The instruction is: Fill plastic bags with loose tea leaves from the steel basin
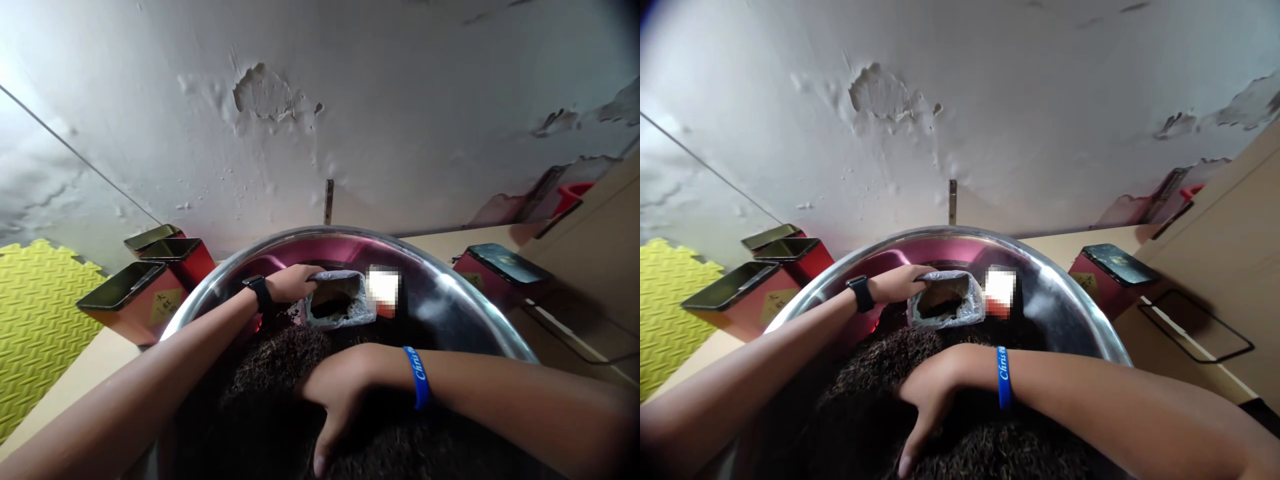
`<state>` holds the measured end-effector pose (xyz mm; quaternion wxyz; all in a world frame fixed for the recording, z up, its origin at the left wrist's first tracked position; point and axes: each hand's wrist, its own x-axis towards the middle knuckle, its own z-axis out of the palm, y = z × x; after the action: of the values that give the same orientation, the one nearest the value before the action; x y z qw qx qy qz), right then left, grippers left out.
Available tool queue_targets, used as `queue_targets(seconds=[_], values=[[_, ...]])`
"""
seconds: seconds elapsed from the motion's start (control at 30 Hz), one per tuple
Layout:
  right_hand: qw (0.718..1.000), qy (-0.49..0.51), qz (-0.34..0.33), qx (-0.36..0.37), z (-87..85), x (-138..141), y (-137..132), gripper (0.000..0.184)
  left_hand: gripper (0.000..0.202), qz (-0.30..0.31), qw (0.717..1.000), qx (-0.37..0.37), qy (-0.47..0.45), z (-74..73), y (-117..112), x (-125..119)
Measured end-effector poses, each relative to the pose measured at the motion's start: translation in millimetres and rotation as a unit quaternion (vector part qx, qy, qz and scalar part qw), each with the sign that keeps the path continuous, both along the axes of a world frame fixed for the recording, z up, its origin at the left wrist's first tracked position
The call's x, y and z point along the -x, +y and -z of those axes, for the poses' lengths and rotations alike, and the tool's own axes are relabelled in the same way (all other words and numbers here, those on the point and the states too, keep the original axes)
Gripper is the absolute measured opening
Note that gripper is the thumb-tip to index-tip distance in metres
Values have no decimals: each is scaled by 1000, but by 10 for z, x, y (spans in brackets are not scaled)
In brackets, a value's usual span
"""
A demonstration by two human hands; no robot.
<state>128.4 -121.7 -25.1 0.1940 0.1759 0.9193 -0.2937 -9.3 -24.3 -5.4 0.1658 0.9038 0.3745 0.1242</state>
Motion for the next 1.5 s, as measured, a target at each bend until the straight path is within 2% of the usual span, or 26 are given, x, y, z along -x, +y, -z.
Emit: queue_targets(seconds=[0.07, 0.1, 0.2, 0.27, 0.4, 0.53, 0.63, 0.73, 0.83, 0.9, 0.97, 1.07, 1.17, 1.3, 1.5], values=[[997, -32, -73, 8, -10, 26, -26, 59, 34, 2, 1000, 0, -1, 3, 6, 2], [994, -34, -97, -23, -12, 34, -28, 55, 34, 3, 1000, 0, 0, 6, 9, 3], [978, 24, -99, -184, -48, 24, 7, 42, 34, 7, 1000, 2, 0, 14, 15, 5], [960, 83, -79, -255, -113, -9, 66, 42, 35, 9, 1000, -1, -3, 15, 15, 4], [935, 156, 5, -320, -282, -124, 258, 42, 35, 8, 1000, -4, -3, 10, 23, 0], [909, 142, 102, -377, -300, -265, 495, 41, 30, 24, 1000, 17, 1, 12, 45, 5], [901, 84, 128, -406, -204, -357, 640, 31, 32, 22, 1000, 3, 7, 22, 53, 5], [907, 57, 122, -398, -162, -395, 677, 22, 35, 19, 1000, -12, 11, 26, 45, -4], [909, 111, 112, -385, -244, -340, 556, 26, 35, 23, 1000, -6, 12, 11, 27, -12], [922, 167, 90, -338, -326, -271, 408, 30, 33, 20, 1000, 2, 11, -5, 15, -12], [946, 193, 44, -258, -375, -209, 255, 31, 32, 13, 1000, 8, 12, -20, 6, -9], [986, 100, -34, -127, -347, -175, 120, 39, 33, 1, 1000, 7, 16, -32, -1, -5], [997, -55, -22, -43, -258, -196, 136, 59, 34, -2, 1000, 4, 18, -29, -1, -4], [994, -106, 2, -19, -192, -214, 174, 67, 32, 1, 1000, 5, 17, -23, -3, -3], [981, -173, -82, -34, -164, -161, 14, 83, 32, 5, 1000, 11, 12, -25, 0, -3]])
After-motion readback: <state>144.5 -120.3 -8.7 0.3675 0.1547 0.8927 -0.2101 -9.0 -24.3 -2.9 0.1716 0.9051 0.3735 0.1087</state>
